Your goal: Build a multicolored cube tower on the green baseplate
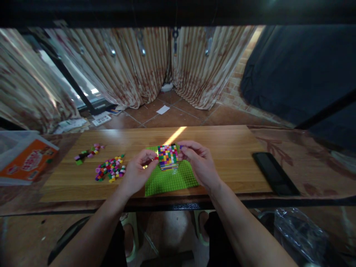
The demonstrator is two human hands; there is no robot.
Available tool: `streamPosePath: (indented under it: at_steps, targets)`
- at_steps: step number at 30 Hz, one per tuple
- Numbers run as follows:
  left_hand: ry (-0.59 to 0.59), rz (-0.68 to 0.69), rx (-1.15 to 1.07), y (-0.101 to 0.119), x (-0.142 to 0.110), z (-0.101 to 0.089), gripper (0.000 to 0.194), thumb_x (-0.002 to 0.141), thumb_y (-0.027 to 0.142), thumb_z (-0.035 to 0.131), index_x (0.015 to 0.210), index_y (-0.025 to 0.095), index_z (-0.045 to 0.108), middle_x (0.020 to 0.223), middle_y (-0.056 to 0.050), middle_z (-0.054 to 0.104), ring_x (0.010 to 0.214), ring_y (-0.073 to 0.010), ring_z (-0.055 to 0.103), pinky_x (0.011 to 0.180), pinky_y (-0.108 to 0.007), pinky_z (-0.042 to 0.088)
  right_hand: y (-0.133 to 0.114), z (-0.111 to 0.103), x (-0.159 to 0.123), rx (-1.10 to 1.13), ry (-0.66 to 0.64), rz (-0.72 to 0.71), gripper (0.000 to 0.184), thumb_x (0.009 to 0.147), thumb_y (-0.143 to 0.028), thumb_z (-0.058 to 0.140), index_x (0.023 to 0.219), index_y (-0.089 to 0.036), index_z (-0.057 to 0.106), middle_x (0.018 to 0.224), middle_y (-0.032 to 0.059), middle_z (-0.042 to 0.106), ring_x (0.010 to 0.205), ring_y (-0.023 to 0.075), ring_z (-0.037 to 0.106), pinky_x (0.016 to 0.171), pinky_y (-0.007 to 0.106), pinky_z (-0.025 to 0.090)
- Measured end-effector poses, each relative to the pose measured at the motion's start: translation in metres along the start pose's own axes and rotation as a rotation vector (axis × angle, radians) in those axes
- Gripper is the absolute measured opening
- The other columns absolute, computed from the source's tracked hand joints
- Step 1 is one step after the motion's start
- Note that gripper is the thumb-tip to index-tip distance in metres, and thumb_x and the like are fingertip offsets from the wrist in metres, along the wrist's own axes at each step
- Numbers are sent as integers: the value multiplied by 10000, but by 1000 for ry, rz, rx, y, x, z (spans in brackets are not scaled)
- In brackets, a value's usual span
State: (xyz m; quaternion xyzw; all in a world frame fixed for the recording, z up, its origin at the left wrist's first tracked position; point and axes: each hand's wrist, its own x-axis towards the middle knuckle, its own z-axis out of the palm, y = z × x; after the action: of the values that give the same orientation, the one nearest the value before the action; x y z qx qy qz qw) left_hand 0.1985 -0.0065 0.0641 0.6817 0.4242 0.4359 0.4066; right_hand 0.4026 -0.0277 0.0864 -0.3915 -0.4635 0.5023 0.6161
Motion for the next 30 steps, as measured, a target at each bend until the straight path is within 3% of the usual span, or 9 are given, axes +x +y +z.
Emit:
streamPosePath:
  at_steps: [9,19,26,30]
  targets:
    - [-13,62,132,-4,-1,0,85,849,233,580,888,190,642,852,-9,685,781,-133,629,763,-269,500,0,0,-1,0,44,6,145,797,-234,681,905,-268,771,779,-4,722,672,94,625,641,246,552]
    - [-24,286,356,6,-2,-4,124,892,191,529,929,206,647,965,-44,656,915,-152,622,825,-292,504,3,0,-1,-28,22,-13,145,821,-241,681,934,-277,764,880,8,723,767,117,677,755,306,589]
    - [-25,320,362,6,-3,-1,139,902,191,521,972,217,639,999,-47,648,933,-152,624,828,-291,511,18,-3,2,-268,0,-167,198,809,-220,694,987,-291,746,923,-2,725,815,135,672,801,340,581]
    - [-10,314,383,7,-2,3,122,900,205,532,978,213,626,964,-39,657,918,-156,626,820,-290,500,19,-1,-2,-532,-23,-275,231,831,-207,670,1039,-292,727,948,1,737,849,160,681,800,352,572]
